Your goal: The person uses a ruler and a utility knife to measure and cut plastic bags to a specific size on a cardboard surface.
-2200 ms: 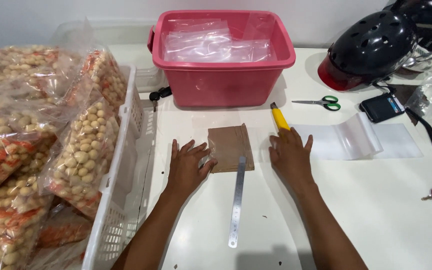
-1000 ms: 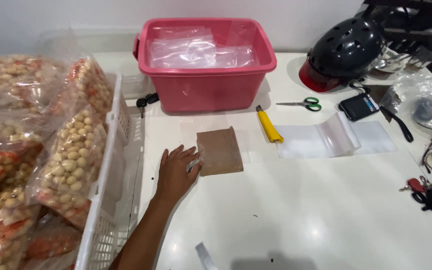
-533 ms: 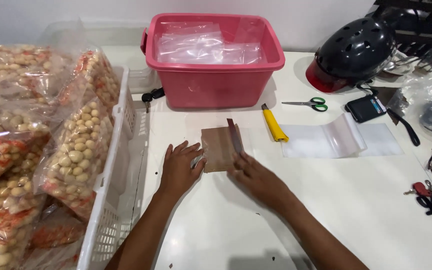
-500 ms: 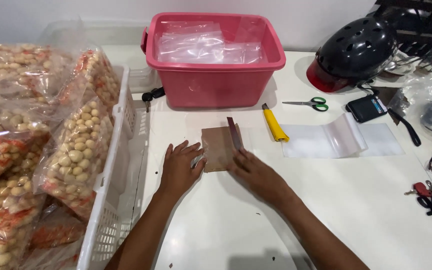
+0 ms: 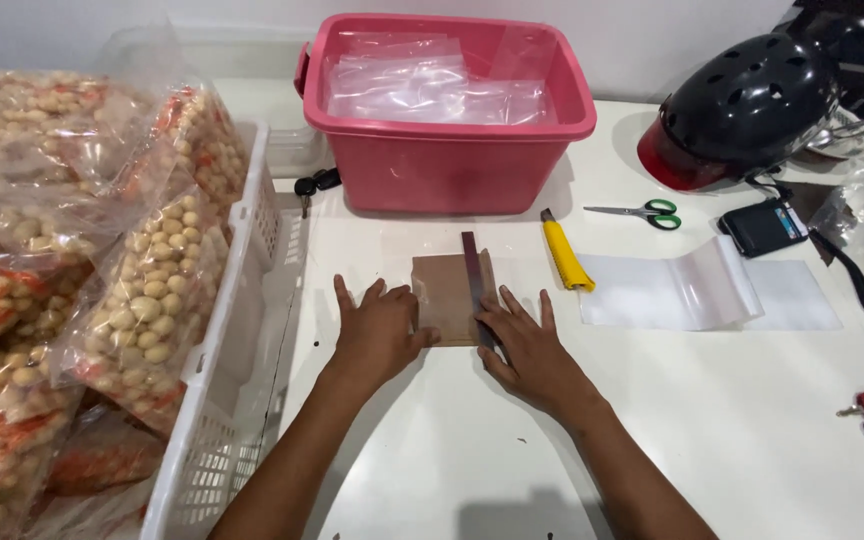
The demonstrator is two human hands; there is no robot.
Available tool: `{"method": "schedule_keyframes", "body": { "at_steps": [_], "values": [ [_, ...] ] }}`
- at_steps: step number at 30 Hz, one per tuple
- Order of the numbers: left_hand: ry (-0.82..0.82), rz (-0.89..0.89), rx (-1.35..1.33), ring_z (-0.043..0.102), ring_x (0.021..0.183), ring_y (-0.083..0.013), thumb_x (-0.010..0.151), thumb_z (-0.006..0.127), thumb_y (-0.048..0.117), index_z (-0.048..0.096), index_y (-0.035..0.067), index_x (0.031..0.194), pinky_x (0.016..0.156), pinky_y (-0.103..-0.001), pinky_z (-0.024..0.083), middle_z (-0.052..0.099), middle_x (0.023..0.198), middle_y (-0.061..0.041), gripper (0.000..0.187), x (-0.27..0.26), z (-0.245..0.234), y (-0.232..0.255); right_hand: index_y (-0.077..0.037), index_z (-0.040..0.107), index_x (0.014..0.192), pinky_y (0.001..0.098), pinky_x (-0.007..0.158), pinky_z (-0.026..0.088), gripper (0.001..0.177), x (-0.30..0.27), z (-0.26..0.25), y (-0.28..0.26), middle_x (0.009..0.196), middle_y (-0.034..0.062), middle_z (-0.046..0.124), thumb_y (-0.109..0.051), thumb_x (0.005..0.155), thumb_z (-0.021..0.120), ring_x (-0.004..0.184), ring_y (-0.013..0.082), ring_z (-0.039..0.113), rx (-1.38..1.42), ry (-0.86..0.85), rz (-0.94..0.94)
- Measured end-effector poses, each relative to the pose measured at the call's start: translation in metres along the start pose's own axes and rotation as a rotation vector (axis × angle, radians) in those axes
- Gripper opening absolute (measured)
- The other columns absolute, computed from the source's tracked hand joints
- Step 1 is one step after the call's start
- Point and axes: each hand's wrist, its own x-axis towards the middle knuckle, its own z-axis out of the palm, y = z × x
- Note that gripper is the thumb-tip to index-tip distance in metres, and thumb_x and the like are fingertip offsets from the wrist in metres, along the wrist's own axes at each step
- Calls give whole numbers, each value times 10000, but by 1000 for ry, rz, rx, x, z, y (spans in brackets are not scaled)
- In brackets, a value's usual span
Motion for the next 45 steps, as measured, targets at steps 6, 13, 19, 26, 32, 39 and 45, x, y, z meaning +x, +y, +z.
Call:
{"method": "schedule_keyframes", "body": {
  "at_steps": [6, 13, 19, 26, 32, 39, 45],
  "values": [
    [47, 157, 185, 389, 1452, -465, 968, 595, 318, 479, -40, 1459, 1179, -734, 19, 526, 1458, -291, 619, 30, -7, 39, -198, 463, 1481, 631, 1240, -12, 530, -5, -14, -9, 1576, 80, 456, -474, 1029, 444, 1524, 246, 321, 49, -46, 13],
    [34, 359, -122, 305, 1527, -372, 1077, 420, 380, 360, -23, 1550, 1265, -556, 49, 391, 1600, -234, 624, 60, 41, 15, -176, 452, 1496, 630, 1235, -15, 516, -4, -6, -3, 1567, 100, 460, -443, 1055, 422, 1513, 256, 331, 106, -17, -14],
    [-27, 353, -102, 255, 1555, -307, 1022, 469, 384, 297, 34, 1597, 1286, -491, 49, 315, 1658, -170, 695, 72, 50, 4, -160, 467, 1496, 569, 1263, 52, 469, -4, -12, -2, 1564, 107, 464, -350, 1066, 457, 1515, 267, 335, 242, -25, -3],
    [-90, 386, -58, 235, 1563, -317, 1002, 504, 428, 272, 48, 1615, 1281, -488, 44, 293, 1674, -163, 758, 67, 38, 4, -162, 505, 1409, 570, 1266, 90, 439, -6, -9, -2, 1509, 117, 507, -402, 1042, 536, 1489, 287, 379, 295, 27, 4],
    [-159, 365, -47, 145, 1589, -292, 896, 533, 577, 204, 77, 1632, 1287, -470, -14, 218, 1707, -119, 949, 62, 28, 4, -129, 491, 1396, 528, 1276, 144, 439, -10, -34, -17, 1508, 144, 516, -380, 1037, 514, 1455, 278, 450, 435, 71, 98],
    [-178, 360, -28, 151, 1587, -298, 892, 521, 640, 220, 45, 1622, 1284, -471, -11, 222, 1704, -142, 989, 60, 22, 9, -27, 548, 1409, 605, 1217, 256, 414, -3, -55, 21, 1534, 289, 420, -219, 1044, 514, 1475, 463, 346, 347, 334, 302],
    [-167, 365, -6, 140, 1588, -292, 845, 513, 719, 198, 49, 1626, 1290, -477, -9, 207, 1708, -129, 1076, 57, 22, 9, -22, 503, 1502, 501, 1180, 340, 525, 17, -44, 64, 1542, 317, 411, -244, 1035, 591, 1447, 445, 399, 132, 336, 502]
  ]
}}
